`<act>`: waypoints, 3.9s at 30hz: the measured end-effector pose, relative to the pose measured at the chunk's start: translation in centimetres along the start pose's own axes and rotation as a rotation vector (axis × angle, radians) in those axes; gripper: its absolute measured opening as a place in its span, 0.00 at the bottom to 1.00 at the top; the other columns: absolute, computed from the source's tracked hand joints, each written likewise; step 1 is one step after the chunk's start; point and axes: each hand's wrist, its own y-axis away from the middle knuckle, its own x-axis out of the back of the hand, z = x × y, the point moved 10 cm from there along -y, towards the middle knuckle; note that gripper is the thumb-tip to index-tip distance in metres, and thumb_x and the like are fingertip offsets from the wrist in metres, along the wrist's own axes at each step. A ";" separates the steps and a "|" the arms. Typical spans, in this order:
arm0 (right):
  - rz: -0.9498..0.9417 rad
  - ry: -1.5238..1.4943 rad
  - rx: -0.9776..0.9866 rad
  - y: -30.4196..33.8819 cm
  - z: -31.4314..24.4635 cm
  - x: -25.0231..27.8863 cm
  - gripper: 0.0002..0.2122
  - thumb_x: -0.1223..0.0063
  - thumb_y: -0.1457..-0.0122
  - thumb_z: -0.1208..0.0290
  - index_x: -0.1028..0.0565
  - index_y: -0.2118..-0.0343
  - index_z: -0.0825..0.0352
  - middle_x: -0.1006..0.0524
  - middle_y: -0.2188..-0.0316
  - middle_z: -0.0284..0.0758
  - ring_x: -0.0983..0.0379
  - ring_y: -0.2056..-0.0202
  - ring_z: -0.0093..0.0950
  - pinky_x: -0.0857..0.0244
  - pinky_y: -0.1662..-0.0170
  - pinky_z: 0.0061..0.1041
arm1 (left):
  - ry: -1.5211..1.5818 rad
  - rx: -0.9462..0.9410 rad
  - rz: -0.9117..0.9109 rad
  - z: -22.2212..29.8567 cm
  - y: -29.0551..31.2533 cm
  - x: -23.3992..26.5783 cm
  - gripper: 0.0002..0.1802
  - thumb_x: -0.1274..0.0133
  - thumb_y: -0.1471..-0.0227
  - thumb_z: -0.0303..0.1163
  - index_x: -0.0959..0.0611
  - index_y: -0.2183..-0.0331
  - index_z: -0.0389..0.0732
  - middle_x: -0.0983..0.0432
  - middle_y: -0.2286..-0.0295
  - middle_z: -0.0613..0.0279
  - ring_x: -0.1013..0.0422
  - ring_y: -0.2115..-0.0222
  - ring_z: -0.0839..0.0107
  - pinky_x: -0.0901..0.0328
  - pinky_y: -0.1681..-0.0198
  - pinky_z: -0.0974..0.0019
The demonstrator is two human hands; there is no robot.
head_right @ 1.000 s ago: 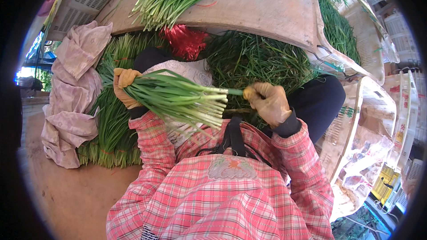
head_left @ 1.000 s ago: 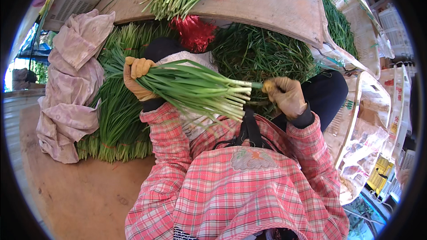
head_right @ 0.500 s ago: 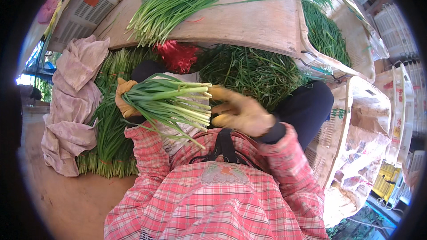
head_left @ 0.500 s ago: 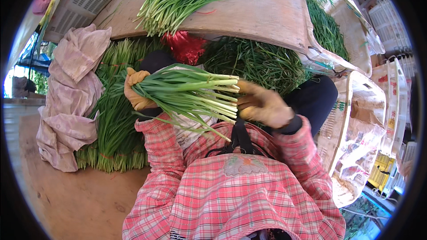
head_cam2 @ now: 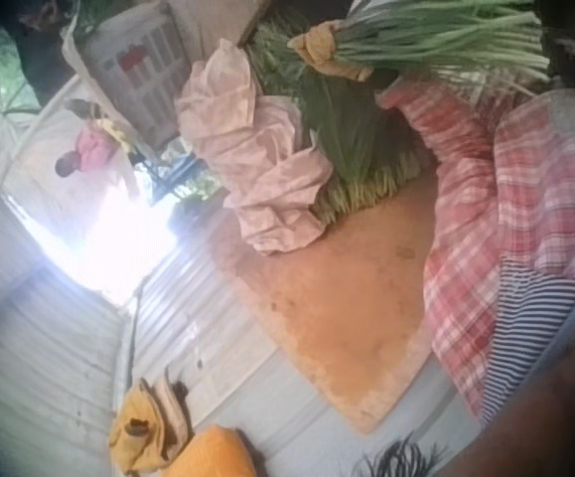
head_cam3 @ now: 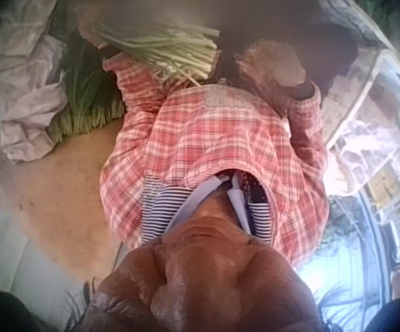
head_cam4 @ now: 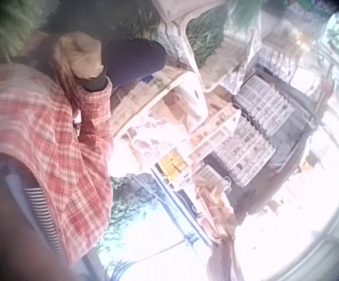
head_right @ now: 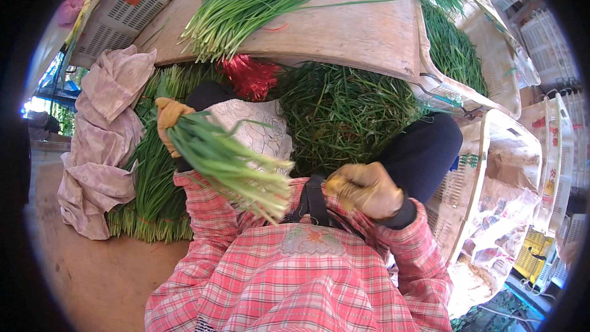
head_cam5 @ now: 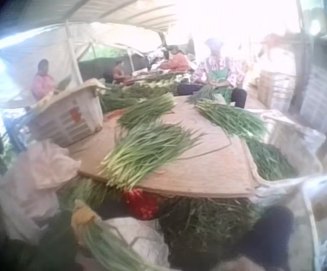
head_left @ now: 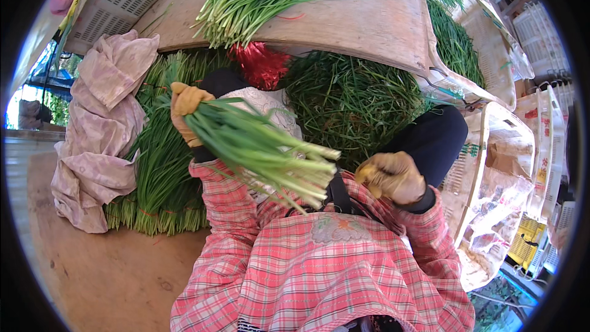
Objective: The person sorts and cleans green onions, removing wilted leaves by hand and bundling them with red ties.
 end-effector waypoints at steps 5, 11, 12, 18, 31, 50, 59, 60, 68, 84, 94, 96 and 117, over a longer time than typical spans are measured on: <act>0.104 0.277 0.442 -4.1 -5.8 -0.9 0.31 0.43 0.54 0.84 0.37 0.43 0.64 0.29 0.52 0.40 0.28 0.66 0.23 0.32 0.68 0.21 | 0.060 -0.030 -0.120 -2.3 -1.0 -1.0 0.14 0.66 0.40 0.31 0.26 0.65 0.34 0.35 0.86 0.72 0.41 0.82 0.80 0.43 0.78 0.76; -0.271 -0.933 0.361 -8.8 -2.2 -7.2 0.21 0.50 0.43 0.67 0.33 0.49 0.73 0.23 0.62 0.40 0.25 0.63 0.26 0.30 0.59 0.25 | 0.028 -0.013 0.219 -2.5 -1.3 3.8 0.17 0.66 0.40 0.32 0.28 0.78 0.41 0.41 0.88 0.74 0.44 0.84 0.78 0.43 0.75 0.74; -0.168 -0.777 0.310 -8.2 -1.8 -6.3 0.18 0.51 0.43 0.70 0.32 0.51 0.74 0.22 0.63 0.38 0.25 0.63 0.27 0.30 0.58 0.24 | 0.005 -0.011 0.292 -1.9 -0.6 4.2 0.18 0.66 0.41 0.32 0.28 0.79 0.41 0.42 0.88 0.74 0.45 0.85 0.78 0.43 0.76 0.74; 0.146 -0.379 0.192 -1.7 0.0 0.3 0.11 0.46 0.45 0.77 0.26 0.59 0.74 0.22 0.68 0.39 0.27 0.73 0.19 0.33 0.70 0.17 | -0.096 0.061 0.505 -5.2 -0.5 6.0 0.22 0.61 0.42 0.36 0.35 0.87 0.49 0.43 0.89 0.75 0.47 0.86 0.78 0.49 0.79 0.72; 0.373 0.157 0.392 -2.3 -4.9 4.0 0.27 0.39 0.49 0.68 0.34 0.47 0.70 0.27 0.53 0.43 0.30 0.53 0.28 0.37 0.49 0.26 | -0.410 -0.424 0.521 1.8 1.5 3.7 0.04 0.58 0.49 0.24 0.28 0.73 0.36 0.42 0.85 0.69 0.43 0.82 0.76 0.42 0.72 0.71; 0.862 0.207 0.264 0.5 -4.5 11.7 0.09 0.52 0.39 0.70 0.27 0.76 0.67 0.27 0.82 0.28 0.39 0.83 0.14 0.43 0.80 0.16 | -0.746 -0.350 0.949 0.3 3.4 4.9 0.11 0.56 0.44 0.36 0.26 0.64 0.38 0.37 0.82 0.73 0.38 0.81 0.78 0.38 0.76 0.72; 0.512 0.908 0.649 -5.6 -9.0 -1.9 0.15 0.39 0.54 0.67 0.24 0.64 0.67 0.24 0.65 0.40 0.28 0.65 0.40 0.35 0.62 0.36 | -0.769 -0.474 0.955 2.0 4.3 5.3 0.13 0.58 0.44 0.34 0.27 0.62 0.36 0.35 0.79 0.70 0.36 0.77 0.74 0.36 0.74 0.69; 0.523 0.822 0.681 -6.7 -8.3 -1.8 0.14 0.39 0.54 0.70 0.24 0.64 0.68 0.25 0.65 0.41 0.28 0.66 0.39 0.34 0.63 0.34 | -0.754 -0.471 0.953 1.4 4.1 5.1 0.12 0.58 0.44 0.34 0.27 0.63 0.36 0.35 0.79 0.70 0.36 0.77 0.74 0.36 0.74 0.69; 0.504 0.336 0.461 -8.5 -5.9 -0.6 0.05 0.43 0.51 0.79 0.27 0.72 0.71 0.26 0.69 0.39 0.29 0.68 0.34 0.34 0.62 0.25 | -0.674 -0.496 0.898 1.4 4.3 4.6 0.13 0.56 0.45 0.37 0.24 0.66 0.36 0.30 0.79 0.68 0.35 0.78 0.74 0.35 0.72 0.71; 0.487 -0.472 0.474 -5.4 -3.5 4.2 0.06 0.52 0.43 0.78 0.27 0.69 0.76 0.26 0.69 0.39 0.38 0.76 0.18 0.41 0.70 0.18 | -0.621 -0.558 0.897 3.5 5.4 4.9 0.12 0.58 0.44 0.32 0.25 0.63 0.34 0.35 0.77 0.68 0.37 0.76 0.75 0.38 0.72 0.72; 0.650 0.799 0.381 -3.0 -4.4 7.3 0.09 0.44 0.48 0.69 0.24 0.67 0.68 0.24 0.63 0.43 0.27 0.61 0.40 0.33 0.59 0.32 | -0.628 -0.567 0.818 5.4 6.3 5.1 0.10 0.59 0.43 0.34 0.26 0.66 0.39 0.35 0.78 0.69 0.37 0.77 0.76 0.37 0.73 0.73; 0.652 0.689 0.502 -4.6 -7.1 5.7 0.11 0.44 0.48 0.68 0.23 0.65 0.68 0.24 0.65 0.43 0.27 0.63 0.39 0.33 0.61 0.31 | -0.613 -0.496 0.853 4.3 5.5 5.1 0.09 0.58 0.43 0.33 0.25 0.67 0.39 0.36 0.79 0.70 0.38 0.78 0.77 0.37 0.74 0.74; 0.380 0.650 0.695 -6.6 -7.8 0.6 0.11 0.44 0.47 0.66 0.24 0.65 0.68 0.25 0.62 0.45 0.28 0.58 0.39 0.33 0.56 0.31 | -0.701 -0.409 0.907 2.5 4.4 4.9 0.07 0.56 0.44 0.33 0.27 0.71 0.42 0.39 0.81 0.73 0.39 0.80 0.80 0.39 0.76 0.75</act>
